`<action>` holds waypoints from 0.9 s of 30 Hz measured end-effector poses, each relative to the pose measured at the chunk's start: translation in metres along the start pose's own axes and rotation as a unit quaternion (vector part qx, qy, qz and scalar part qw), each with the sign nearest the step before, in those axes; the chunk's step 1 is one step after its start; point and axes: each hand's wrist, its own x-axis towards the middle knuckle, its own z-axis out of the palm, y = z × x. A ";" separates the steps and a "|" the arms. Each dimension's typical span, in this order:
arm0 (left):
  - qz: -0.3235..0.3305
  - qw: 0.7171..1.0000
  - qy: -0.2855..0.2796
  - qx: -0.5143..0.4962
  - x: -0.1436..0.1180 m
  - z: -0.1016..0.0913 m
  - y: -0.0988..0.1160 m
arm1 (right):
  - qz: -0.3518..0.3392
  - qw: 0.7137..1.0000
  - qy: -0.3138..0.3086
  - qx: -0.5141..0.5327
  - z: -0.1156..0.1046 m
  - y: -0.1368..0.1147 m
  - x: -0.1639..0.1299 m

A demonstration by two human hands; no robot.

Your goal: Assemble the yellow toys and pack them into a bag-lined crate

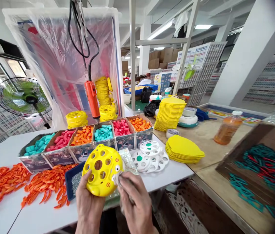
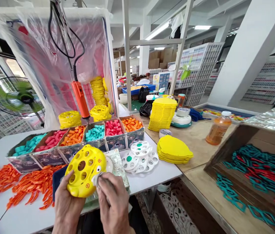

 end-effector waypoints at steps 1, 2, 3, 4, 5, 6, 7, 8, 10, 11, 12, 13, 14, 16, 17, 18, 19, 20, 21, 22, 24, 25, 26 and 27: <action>0.001 1.000 -0.003 -0.004 0.000 0.001 0.002 | -0.023 0.999 -0.017 0.014 0.008 -0.003 -0.006; -0.002 1.000 -0.004 -0.006 0.000 0.001 0.004 | -0.043 0.998 -0.032 0.034 0.015 -0.005 -0.013; -0.008 1.000 -0.007 -0.008 0.001 0.001 0.006 | -0.057 0.996 -0.042 0.056 0.019 -0.006 -0.019; -0.011 1.000 -0.009 -0.012 0.001 0.002 0.008 | -0.061 0.994 -0.049 0.076 0.020 -0.005 -0.025; -0.010 1.000 -0.012 -0.019 0.002 0.002 0.008 | -0.059 0.993 -0.055 0.089 0.018 -0.003 -0.028; -0.003 0.999 -0.018 -0.028 0.003 0.001 0.008 | -0.051 0.992 -0.064 0.092 0.013 0.001 -0.030; 0.006 0.999 -0.024 -0.038 0.005 0.001 0.007 | -0.042 0.992 -0.079 0.090 0.007 0.005 -0.031; 0.013 0.998 -0.029 -0.047 0.007 0.000 0.006 | -0.034 0.991 -0.099 0.084 -0.001 0.010 -0.031; 0.010 0.998 -0.039 -0.055 0.010 -0.004 0.002 | -0.023 0.989 -0.128 0.071 -0.019 0.020 -0.030; 0.003 0.997 -0.048 -0.059 0.012 -0.006 -0.001 | -0.013 0.989 -0.134 0.066 -0.027 0.024 -0.030; -0.001 0.997 -0.055 -0.062 0.013 -0.008 -0.003 | 0.003 0.989 -0.136 0.061 -0.035 0.028 -0.031; -0.004 0.996 -0.059 -0.062 0.014 -0.009 -0.004 | 0.020 0.989 -0.135 0.053 -0.043 0.031 -0.032; -0.004 0.997 -0.059 -0.058 0.014 -0.010 -0.005 | 0.041 0.990 -0.133 0.038 -0.051 0.034 -0.033; -0.001 0.998 -0.045 -0.037 0.013 -0.009 -0.005 | 0.091 0.990 -0.111 -0.013 -0.070 0.042 -0.035; 0.002 0.999 -0.036 -0.022 0.012 -0.008 -0.004 | 0.118 0.987 -0.093 -0.048 -0.081 0.047 -0.037; 0.004 1.000 -0.026 -0.007 0.010 -0.006 -0.003 | 0.146 0.983 -0.073 -0.083 -0.093 0.053 -0.038; 0.006 1.000 -0.015 0.008 0.008 -0.004 -0.001 | 0.173 0.977 -0.053 -0.115 -0.106 0.060 -0.039; 0.008 1.000 -0.001 0.024 0.005 -0.002 0.001 | 0.198 0.969 -0.037 -0.141 -0.121 0.067 -0.041; 0.009 0.999 0.020 0.038 0.003 0.001 0.003 | 0.217 0.962 -0.028 -0.161 -0.135 0.076 -0.045; 0.010 0.998 0.044 0.053 0.001 0.003 0.005 | 0.231 0.957 -0.024 -0.175 -0.151 0.086 -0.049; 0.004 0.993 0.087 0.081 -0.003 0.006 0.006 | 0.245 0.948 -0.026 -0.203 -0.180 0.106 -0.062; 0.000 0.990 0.102 0.094 -0.005 0.007 0.006 | 0.245 0.944 -0.033 -0.220 -0.193 0.116 -0.070; -0.006 0.988 0.112 0.107 -0.007 0.008 0.006 | 0.245 0.938 -0.044 -0.240 -0.204 0.126 -0.079; -0.011 0.985 0.118 0.122 -0.009 0.008 0.005 | 0.246 0.932 -0.059 -0.258 -0.214 0.136 -0.087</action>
